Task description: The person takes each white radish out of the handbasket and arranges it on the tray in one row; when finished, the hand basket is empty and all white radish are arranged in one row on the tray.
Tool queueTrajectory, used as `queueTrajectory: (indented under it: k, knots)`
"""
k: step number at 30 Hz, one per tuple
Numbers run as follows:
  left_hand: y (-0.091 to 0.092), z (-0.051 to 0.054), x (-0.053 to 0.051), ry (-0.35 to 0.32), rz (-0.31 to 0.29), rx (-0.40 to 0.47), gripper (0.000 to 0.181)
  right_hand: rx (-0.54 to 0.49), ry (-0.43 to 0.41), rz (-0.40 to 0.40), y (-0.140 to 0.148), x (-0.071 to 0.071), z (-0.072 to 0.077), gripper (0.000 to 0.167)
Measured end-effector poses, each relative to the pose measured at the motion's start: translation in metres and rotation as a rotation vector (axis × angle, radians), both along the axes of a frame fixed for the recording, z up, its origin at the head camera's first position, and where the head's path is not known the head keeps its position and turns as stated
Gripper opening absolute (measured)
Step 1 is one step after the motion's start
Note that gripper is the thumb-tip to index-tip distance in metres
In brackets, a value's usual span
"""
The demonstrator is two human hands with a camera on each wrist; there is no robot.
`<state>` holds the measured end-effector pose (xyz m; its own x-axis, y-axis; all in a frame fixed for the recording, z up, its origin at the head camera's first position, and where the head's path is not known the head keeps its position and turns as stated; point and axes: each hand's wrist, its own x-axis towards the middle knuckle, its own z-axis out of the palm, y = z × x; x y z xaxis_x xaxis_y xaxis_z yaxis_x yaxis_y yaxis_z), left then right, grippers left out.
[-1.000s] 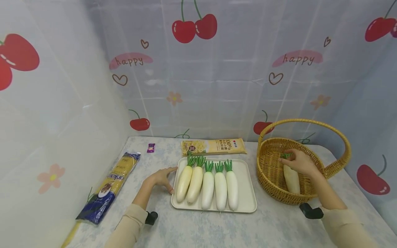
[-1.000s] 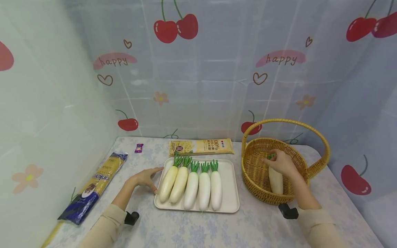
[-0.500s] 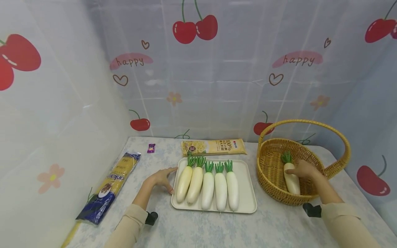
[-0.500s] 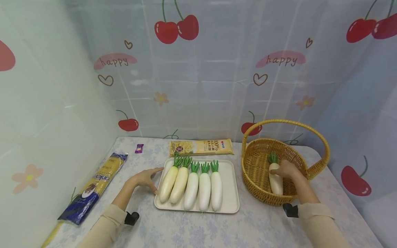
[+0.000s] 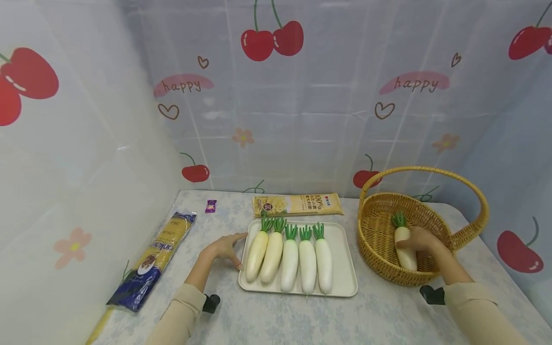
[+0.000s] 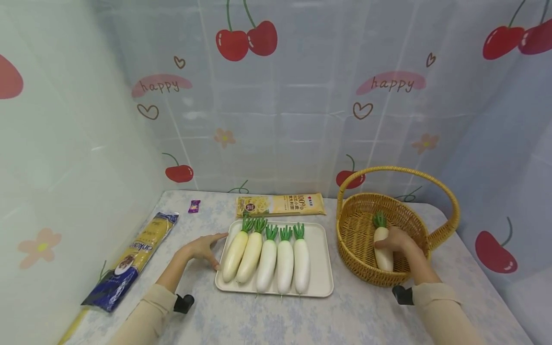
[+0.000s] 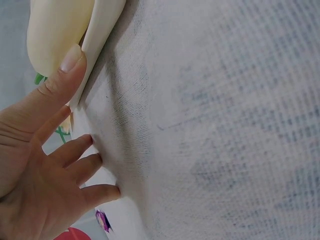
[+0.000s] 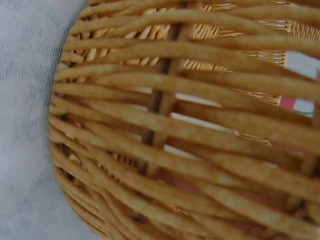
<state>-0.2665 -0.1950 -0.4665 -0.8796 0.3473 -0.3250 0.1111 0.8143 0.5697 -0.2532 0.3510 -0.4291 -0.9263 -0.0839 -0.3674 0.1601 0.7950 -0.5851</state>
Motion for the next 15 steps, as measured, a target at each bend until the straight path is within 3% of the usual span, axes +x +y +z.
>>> queueTrajectory:
  k: [7,15]
  knots:
    - [0.000,0.000,0.001,-0.002,0.001,0.002,0.103,-0.076,0.047,-0.115,0.001,0.007,0.006,0.066]
    - [0.001,0.001,0.001,-0.005,0.011,0.009,0.103,-0.179,0.106,-0.113,-0.008,0.018,0.031,0.077]
